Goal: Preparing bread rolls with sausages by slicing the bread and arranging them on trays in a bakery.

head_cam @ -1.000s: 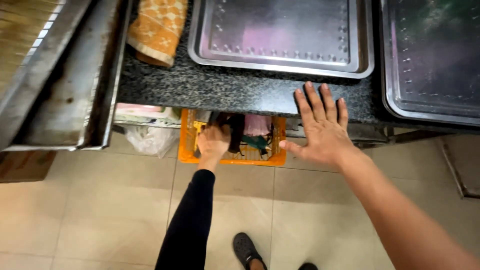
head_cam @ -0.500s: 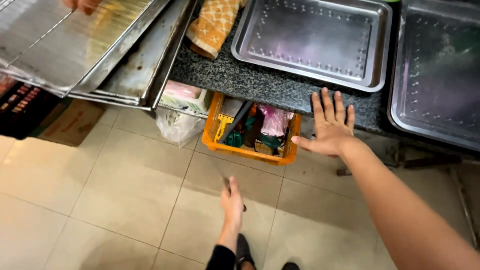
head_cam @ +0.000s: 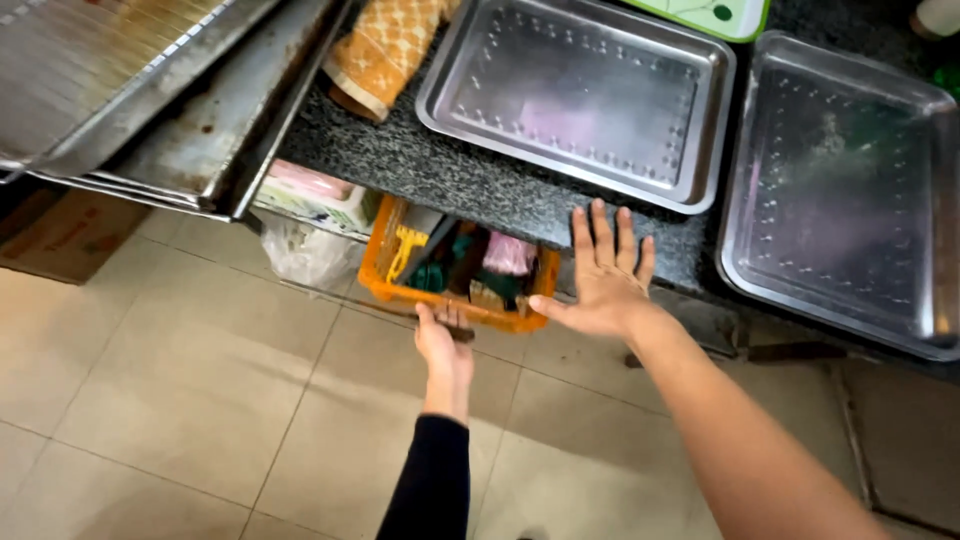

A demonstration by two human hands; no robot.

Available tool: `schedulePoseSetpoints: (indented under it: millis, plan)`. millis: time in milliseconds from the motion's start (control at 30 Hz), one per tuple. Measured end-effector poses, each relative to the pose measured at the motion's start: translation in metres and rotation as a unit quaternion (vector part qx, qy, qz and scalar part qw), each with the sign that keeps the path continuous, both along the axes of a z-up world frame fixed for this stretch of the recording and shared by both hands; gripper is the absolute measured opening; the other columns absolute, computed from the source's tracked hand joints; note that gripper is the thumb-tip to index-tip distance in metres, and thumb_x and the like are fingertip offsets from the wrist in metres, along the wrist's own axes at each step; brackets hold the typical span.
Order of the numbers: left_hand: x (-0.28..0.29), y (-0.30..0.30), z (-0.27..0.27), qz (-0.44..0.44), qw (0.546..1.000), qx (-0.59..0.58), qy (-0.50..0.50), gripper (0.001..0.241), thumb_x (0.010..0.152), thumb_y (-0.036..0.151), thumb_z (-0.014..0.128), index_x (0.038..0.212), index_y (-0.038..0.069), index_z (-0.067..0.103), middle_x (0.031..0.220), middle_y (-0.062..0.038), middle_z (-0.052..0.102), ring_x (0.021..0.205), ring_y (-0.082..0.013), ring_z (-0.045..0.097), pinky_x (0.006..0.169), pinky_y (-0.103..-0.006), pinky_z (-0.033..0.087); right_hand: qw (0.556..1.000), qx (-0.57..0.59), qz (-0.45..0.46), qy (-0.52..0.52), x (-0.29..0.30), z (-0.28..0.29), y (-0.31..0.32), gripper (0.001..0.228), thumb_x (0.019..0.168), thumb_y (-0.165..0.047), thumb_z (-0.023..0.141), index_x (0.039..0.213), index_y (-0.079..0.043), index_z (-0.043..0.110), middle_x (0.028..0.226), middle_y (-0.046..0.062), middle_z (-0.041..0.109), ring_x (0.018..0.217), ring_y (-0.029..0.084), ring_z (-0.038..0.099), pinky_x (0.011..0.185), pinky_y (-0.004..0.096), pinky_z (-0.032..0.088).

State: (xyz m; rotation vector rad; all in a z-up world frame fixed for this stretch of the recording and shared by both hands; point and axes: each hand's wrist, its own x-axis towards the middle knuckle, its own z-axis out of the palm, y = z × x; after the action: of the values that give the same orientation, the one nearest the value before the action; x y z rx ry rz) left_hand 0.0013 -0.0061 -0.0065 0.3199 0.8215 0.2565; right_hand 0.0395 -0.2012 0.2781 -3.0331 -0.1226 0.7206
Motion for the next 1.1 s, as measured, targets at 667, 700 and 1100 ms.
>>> schedulePoseSetpoints:
  millis: [667, 700, 1100]
  plan:
    - [-0.09, 0.097, 0.102, -0.336, 0.86, 0.36, 0.134, 0.03, 0.104, 0.035, 0.058, 0.109, 0.006, 0.062, 0.089, -0.013, 0.07, 0.08, -0.028, 0.064, 0.068, -0.0448, 0.05, 0.999, 0.037, 0.012, -0.019, 0.01, -0.014, -0.014, 0.134, 0.071, -0.088, 0.058, 0.16, -0.024, -0.019, 0.168, 0.004, -0.028, 0.153, 0.031, -0.03, 0.12, 0.058, -0.012]
    - [-0.107, 0.104, 0.109, -0.365, 0.794, 0.456, 0.167, 0.034, 0.104, 0.036, 0.06, 0.102, 0.002, 0.063, 0.083, -0.017, 0.069, 0.076, -0.0308, 0.063, 0.066, -0.0457, 0.049, 0.999, 0.032, 0.002, 0.001, 0.011, -0.011, -0.017, 0.132, 0.072, -0.088, 0.057, 0.161, -0.027, -0.018, 0.169, 0.001, -0.027, 0.154, 0.028, -0.029, 0.122, 0.057, -0.01]
    - [-0.162, 0.177, 0.302, -0.353, 0.535, 0.763, 0.079, 0.034, 0.092, 0.04, 0.068, 0.092, 0.006, 0.067, 0.073, -0.02, 0.068, 0.072, -0.0426, 0.066, 0.064, -0.0491, 0.05, 0.916, 0.381, -0.095, -0.081, -0.017, 0.018, -0.002, 0.056, 0.092, -0.048, 0.066, 0.133, -0.01, 0.067, 0.125, 0.011, 0.075, 0.114, 0.024, 0.073, 0.099, 0.039, 0.058]
